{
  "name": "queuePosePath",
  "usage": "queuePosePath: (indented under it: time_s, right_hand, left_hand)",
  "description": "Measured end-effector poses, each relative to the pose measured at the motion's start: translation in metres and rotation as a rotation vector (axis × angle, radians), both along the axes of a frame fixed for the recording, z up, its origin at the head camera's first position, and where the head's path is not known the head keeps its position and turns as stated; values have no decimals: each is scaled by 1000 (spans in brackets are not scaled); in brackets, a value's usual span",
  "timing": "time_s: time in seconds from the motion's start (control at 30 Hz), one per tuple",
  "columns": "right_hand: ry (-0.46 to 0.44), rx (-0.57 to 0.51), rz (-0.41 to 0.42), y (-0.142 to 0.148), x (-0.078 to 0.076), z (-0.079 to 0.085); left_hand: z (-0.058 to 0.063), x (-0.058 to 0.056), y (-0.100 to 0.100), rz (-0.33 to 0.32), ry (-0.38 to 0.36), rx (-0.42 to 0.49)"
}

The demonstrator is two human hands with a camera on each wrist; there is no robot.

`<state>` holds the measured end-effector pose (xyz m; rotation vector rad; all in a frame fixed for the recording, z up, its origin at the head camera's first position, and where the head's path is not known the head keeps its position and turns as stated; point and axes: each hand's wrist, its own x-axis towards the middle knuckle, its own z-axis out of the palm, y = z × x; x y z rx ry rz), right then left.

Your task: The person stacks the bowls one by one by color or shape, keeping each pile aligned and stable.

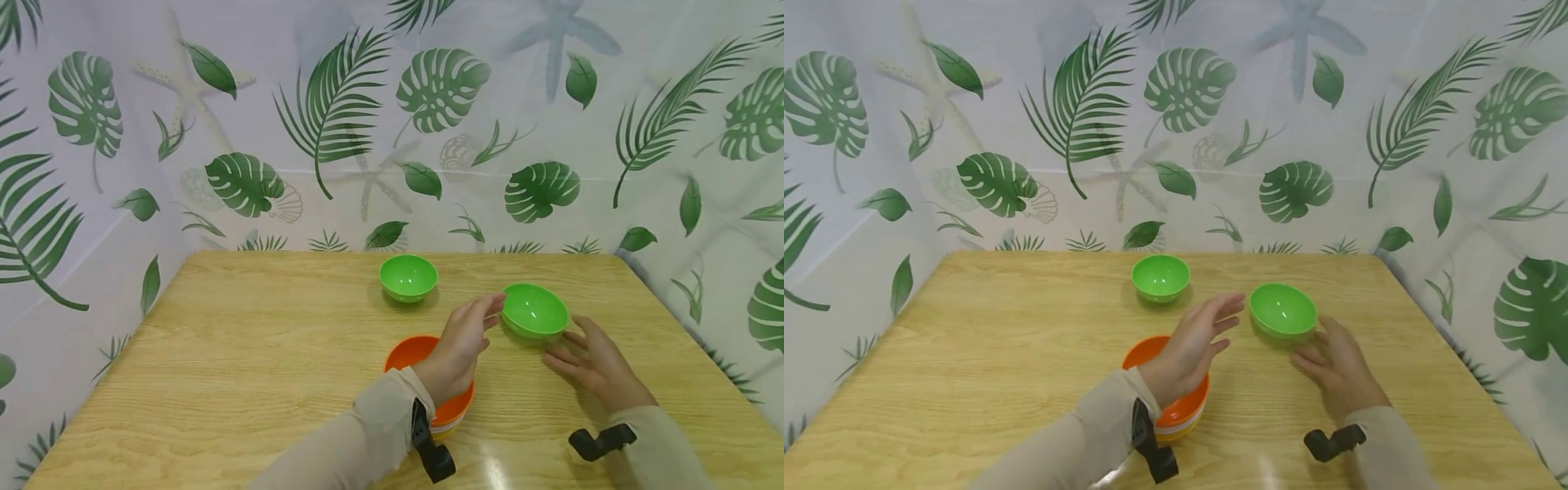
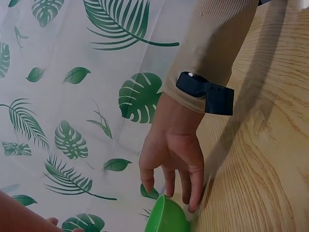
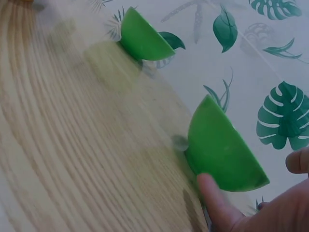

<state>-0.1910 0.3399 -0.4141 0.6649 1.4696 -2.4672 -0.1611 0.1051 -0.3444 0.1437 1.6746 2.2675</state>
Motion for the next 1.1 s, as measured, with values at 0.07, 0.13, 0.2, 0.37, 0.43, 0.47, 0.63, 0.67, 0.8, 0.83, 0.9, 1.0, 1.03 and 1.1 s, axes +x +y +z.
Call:
queuePosePath:
  time_s: [0.07,0.13,0.2,0.37,0.43,0.47,0.63,0.67,0.8,0.83,0.9,1.0,1.03,1.1]
  right_hand:
    - [29,23,31,-2,-3,-4]
    - [69,47,64,-5,-7,-8]
    - [108,74,79,-8,-9,-11]
    - [171,70,77,-12,-12,-12]
    - [179,51,70,-13,-12,-12]
    - [182,47,68,-13,-12,-12]
    - [192,44,55,-14,-11,-14]
    - [193,51,55,-14,-11,-14]
    - [196,61,51,-15,-9,-15]
    - [194,59,48,-15,-8,-15]
    - [194,50,44,-15,-7,-15]
    - [197,34,39,-16,-6,-13]
    - [198,28,37,-16,-5,-13]
    - [202,16,32,-16,-3,-10]
  left_hand:
    - [0,0,1,6,-8,-7]
    - [-1,-1,0,4,-12,-17]
    - [-1,-1,0,3,-18,-21]
    - [-3,-1,0,0,-18,-17]
    - [-3,-2,0,-2,-17,-18]
    - [-3,-2,0,-3,-18,-20]
    - [-4,-3,-1,-9,-22,-31]
    - [-5,-3,0,-9,-23,-33]
    - [-4,-4,0,-13,-35,-40]
    - [-4,-4,1,-10,-39,-44]
    - [-4,-5,1,-8,-45,-48]
    - [-3,-6,2,1,-54,-43]
    - [-3,-7,3,1,-55,-41]
    - [-3,-7,3,3,-56,-34]
